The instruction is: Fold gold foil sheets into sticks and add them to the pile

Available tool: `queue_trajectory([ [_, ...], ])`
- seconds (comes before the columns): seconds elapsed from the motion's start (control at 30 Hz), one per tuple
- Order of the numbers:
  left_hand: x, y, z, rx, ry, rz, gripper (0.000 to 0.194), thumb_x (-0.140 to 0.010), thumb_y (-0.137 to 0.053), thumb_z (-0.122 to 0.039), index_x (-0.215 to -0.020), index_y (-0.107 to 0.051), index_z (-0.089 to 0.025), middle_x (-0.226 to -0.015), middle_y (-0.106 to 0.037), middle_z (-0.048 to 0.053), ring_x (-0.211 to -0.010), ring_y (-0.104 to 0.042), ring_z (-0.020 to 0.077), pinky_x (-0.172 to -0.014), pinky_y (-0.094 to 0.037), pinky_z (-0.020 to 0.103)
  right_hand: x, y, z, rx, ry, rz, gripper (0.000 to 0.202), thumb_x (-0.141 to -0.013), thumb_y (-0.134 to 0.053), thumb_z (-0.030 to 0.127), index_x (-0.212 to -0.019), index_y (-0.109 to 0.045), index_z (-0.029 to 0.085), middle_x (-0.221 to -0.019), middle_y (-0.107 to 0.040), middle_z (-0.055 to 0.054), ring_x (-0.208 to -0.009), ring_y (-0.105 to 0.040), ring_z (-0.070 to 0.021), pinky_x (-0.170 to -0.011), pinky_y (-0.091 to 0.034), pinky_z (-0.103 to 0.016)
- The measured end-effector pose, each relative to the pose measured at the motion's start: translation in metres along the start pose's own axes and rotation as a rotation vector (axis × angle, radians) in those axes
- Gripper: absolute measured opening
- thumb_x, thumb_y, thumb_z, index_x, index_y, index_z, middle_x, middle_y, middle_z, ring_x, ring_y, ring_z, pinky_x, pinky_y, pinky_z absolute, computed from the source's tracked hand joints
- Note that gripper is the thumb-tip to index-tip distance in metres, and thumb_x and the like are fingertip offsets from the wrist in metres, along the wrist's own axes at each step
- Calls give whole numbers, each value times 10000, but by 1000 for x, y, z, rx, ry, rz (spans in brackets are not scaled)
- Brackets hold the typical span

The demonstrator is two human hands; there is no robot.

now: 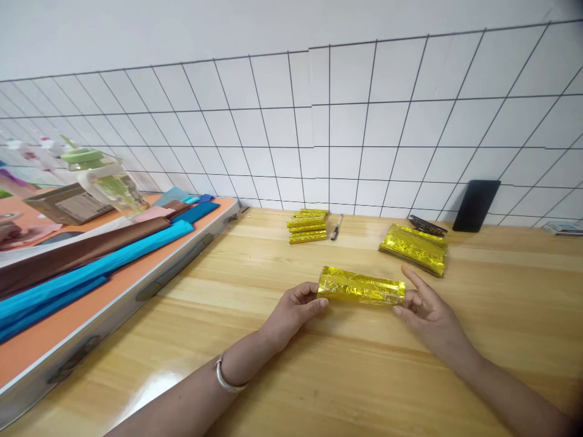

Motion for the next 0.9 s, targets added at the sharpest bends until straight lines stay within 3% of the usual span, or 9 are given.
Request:
queue_trajectory([
  [0.07, -1, 2, 2, -3, -8, -12, 273, -647, -757, -336, -822, -658, -153, -843, -662, 42, -779, -579, 155, -746, -445, 262, 0, 1, -3, 93, 26, -7, 737, -810, -587, 345, -1424, -185, 271, -738, -509, 32, -625, -487, -125, -597, -452, -261],
  [0.17, -4, 5, 6, -21, -36, -29, 214, -677, -738, -302, -800, -646, -152, -829, -650, 32, -781, -568, 145, -755, -437, 256, 1, 4, -6, 285, 98, -14, 674, -810, -589, 315, -1395, -256, 302, -868, -553, -1, -666, -512, -135, -643, -468, -292],
  [0.3, -3, 6, 3, -84, -163, -18, 131, -721, -699, -261, -769, -631, -160, -849, -624, 36, -825, -555, 156, -770, -430, 263, 3, 6, 0, 547, 409, 9, 391, -818, -582, 258, -1197, -506, 322, -975, -601, -35, -861, -562, -199, -748, -474, -354],
  [0.5, 8, 7, -7, -296, -406, -30, 107, -772, -636, -185, -674, -594, -184, -816, -587, 39, -794, -540, 164, -744, -421, 279, 19, 13, 7, 744, 801, -19, 654, -787, -596, 95, -1337, -356, 355, -927, -684, -8, -862, -603, -211, -797, -480, -400],
  [0.6, 10, 9, -8, -382, -431, -25, 90, -792, -613, -187, -702, -619, -187, -826, -598, 54, -797, -543, 173, -745, -420, 286, 28, 17, 13, 852, 962, 68, 567, -776, -607, 91, -1261, -478, 355, -1030, -685, -3, -959, -593, -219, -853, -471, -407],
  [0.67, 9, 11, -8, -406, -443, -14, 63, -796, -609, -190, -740, -639, -187, -841, -607, 63, -837, -549, 186, -765, -420, 293, 31, 16, 19, 891, 1022, 118, 433, -788, -609, 125, -1164, -568, 337, -1073, -676, 2, -992, -577, -214, -864, -468, -401],
  [0.8, 6, 14, -2, -357, -475, 2, 29, -774, -637, -199, -769, -650, -174, -837, -603, 64, -822, -559, 182, -741, -434, 287, 33, 10, 34, 821, 1134, 67, 188, -846, -539, 127, -932, -662, 240, -1055, -682, -17, -970, -569, -194, -869, -439, -400],
  [0.9, 5, 14, 2, -326, -458, 0, 39, -774, -637, -192, -750, -639, -162, -825, -595, 58, -783, -567, 164, -700, -445, 267, 31, 4, 39, 774, 1148, 120, 192, -881, -484, 140, -801, -649, 198, -1069, -674, -27, -985, -565, -193, -871, -423, -401],
])
Point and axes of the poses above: each hand's wrist, its own x-axis away from the middle knuckle, its own y-axis out of the back of the hand, z = x × y, the point moved 2 cm from there along -x, towards the middle knuckle
